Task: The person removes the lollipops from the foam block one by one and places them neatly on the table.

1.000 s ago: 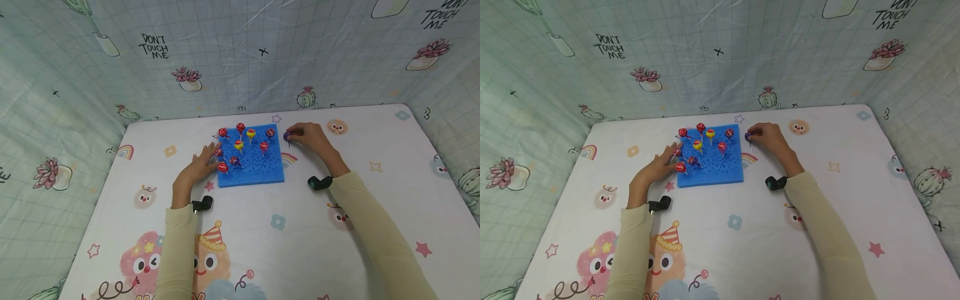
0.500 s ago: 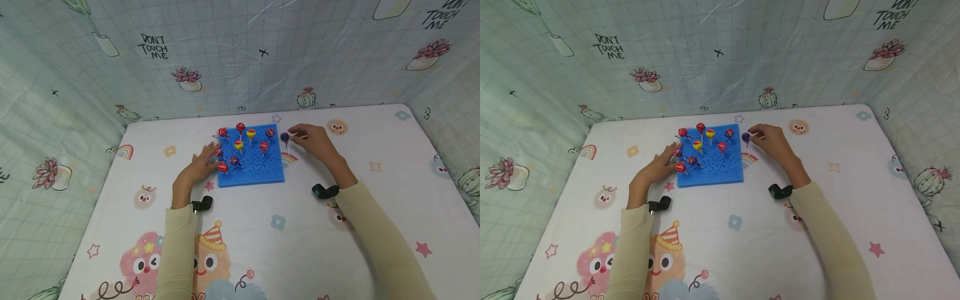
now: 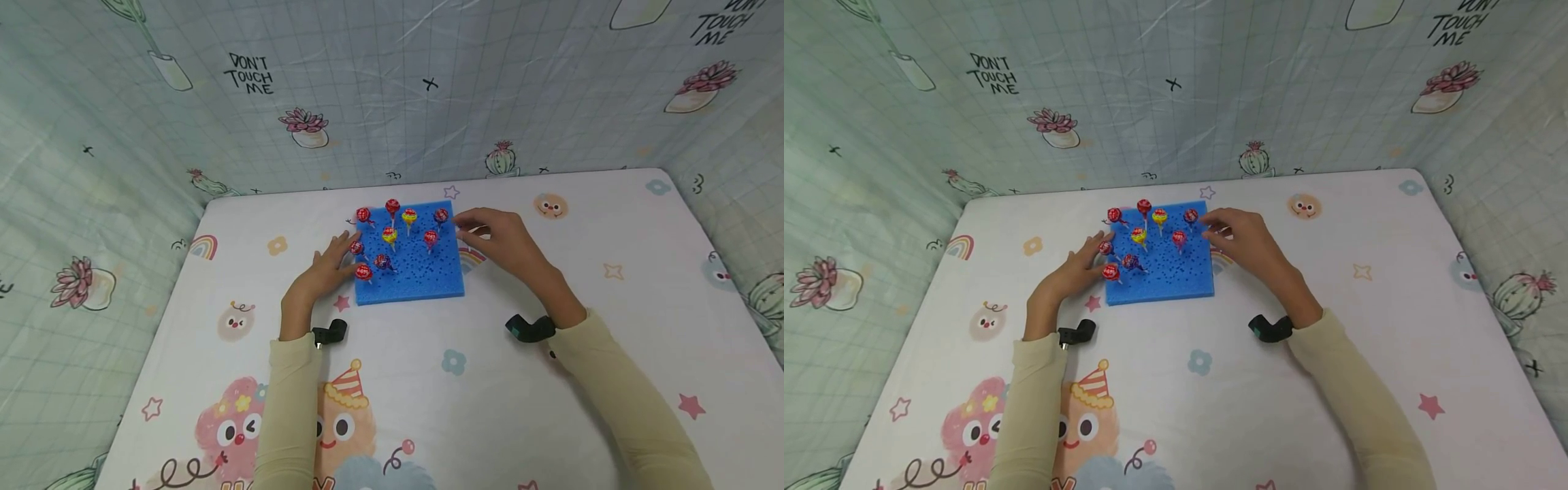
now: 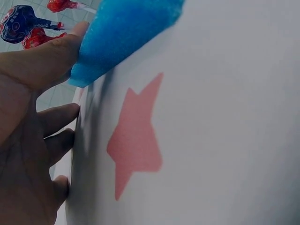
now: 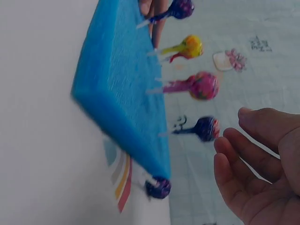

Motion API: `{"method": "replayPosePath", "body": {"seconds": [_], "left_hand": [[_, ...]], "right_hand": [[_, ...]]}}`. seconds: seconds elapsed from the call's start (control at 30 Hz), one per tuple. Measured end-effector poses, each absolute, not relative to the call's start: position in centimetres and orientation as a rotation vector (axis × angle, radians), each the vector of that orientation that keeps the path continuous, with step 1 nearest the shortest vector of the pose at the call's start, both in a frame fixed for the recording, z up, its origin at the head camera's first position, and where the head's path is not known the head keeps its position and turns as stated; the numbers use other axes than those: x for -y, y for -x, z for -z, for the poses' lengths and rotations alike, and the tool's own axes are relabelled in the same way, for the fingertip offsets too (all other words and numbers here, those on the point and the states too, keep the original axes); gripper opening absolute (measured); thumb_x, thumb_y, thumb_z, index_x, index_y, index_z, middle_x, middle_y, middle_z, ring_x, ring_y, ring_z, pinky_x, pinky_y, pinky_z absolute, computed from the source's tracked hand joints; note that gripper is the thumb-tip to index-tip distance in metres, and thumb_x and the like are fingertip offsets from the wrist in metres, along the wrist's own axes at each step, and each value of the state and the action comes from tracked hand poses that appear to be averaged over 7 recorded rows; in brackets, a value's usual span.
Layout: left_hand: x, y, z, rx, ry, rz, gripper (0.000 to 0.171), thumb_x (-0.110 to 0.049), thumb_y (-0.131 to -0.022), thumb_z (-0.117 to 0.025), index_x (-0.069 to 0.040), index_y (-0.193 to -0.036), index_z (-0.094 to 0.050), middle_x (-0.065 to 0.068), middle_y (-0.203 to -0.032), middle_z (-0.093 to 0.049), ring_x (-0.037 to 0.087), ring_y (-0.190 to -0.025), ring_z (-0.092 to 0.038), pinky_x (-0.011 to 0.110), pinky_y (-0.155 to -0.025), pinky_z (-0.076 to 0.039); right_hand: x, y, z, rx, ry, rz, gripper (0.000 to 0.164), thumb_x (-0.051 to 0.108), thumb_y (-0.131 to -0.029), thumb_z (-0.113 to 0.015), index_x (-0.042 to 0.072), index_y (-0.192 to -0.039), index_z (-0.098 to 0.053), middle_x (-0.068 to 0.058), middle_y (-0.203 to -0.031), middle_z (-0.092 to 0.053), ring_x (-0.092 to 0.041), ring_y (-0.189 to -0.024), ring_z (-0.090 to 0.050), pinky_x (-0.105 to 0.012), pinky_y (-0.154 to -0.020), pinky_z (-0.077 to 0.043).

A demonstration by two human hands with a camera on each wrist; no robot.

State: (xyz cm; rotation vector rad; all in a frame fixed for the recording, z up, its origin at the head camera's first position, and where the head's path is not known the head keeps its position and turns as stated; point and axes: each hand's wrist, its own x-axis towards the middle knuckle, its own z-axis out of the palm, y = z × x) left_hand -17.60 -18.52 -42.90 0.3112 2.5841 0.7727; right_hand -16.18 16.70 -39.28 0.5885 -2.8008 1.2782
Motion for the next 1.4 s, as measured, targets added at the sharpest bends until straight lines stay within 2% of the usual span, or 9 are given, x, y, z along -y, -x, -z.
{"method": "replayPosePath", "body": {"seconds": [0.17,0.47,0.6,0.97,1.17,1.4], "left_hand": [[18.4,17.6,42.9,-2.588,-0.296,-0.765,0.072,-0.031,-0.104,-0.056,-0.025,-0.165,-0.017,0.010,-0.172,-0.005,0.034,-0.157,0.007,0.064,-0.120,0.010],[18.6,17.6,43.0,-2.598,-0.325,-0.777,0.073,-0.029,-0.104,-0.057,-0.023,-0.165,-0.017,0.012,-0.171,-0.005,0.035,-0.157,0.006,0.064,-0.120,0.010],[18.6,17.7,43.1,-2.596,-0.324,-0.771,0.073,-0.030,-0.104,-0.058,-0.023,-0.165,-0.018,0.012,-0.171,-0.005,0.035,-0.157,0.006,0.064,-0.120,0.010],[18.9,17.7,43.3,-2.589,-0.327,-0.769,0.072,-0.030,-0.104,-0.057,-0.023,-0.165,-0.018,0.011,-0.171,-0.005,0.034,-0.157,0.006,0.064,-0.120,0.010],[18.8,17.7,43.2,-2.584,-0.329,-0.784,0.072,-0.031,-0.104,-0.057,-0.023,-0.164,-0.019,0.011,-0.172,-0.006,0.034,-0.157,0.006,0.063,-0.120,0.010],[18.9,17.7,43.3,-2.579,-0.339,-0.780,0.072,-0.032,-0.104,-0.056,-0.023,-0.165,-0.018,0.010,-0.172,-0.005,0.033,-0.157,0.006,0.063,-0.121,0.010]], "right_hand": [[-15.4,15.3,38.3,2.765,-0.712,-1.276,0.032,0.006,-0.095,-0.071,0.005,-0.127,-0.068,-0.013,-0.125,-0.069,-0.028,-0.107,-0.068,-0.047,-0.093,-0.057],[-12.3,14.4,37.6,2.758,-0.842,-1.304,0.031,0.012,-0.095,-0.072,0.005,-0.125,-0.070,-0.012,-0.119,-0.072,-0.025,-0.105,-0.069,-0.043,-0.089,-0.059],[-10.7,14.4,38.0,2.750,-0.907,-1.305,0.031,0.012,-0.095,-0.073,0.003,-0.124,-0.070,-0.014,-0.119,-0.072,-0.025,-0.104,-0.070,-0.041,-0.090,-0.059],[-7.0,14.8,39.5,2.840,-0.981,-1.218,0.036,0.018,-0.094,-0.074,0.008,-0.129,-0.070,-0.008,-0.123,-0.072,-0.023,-0.109,-0.070,-0.036,-0.095,-0.057],[-6.0,15.1,40.1,2.868,-0.976,-1.173,0.040,0.020,-0.094,-0.075,0.010,-0.132,-0.068,-0.008,-0.125,-0.072,-0.022,-0.110,-0.069,-0.038,-0.097,-0.055],[-5.4,15.3,40.7,2.872,-0.996,-1.155,0.040,0.021,-0.095,-0.074,0.010,-0.133,-0.068,-0.008,-0.126,-0.072,-0.021,-0.111,-0.069,-0.035,-0.096,-0.055]]}}
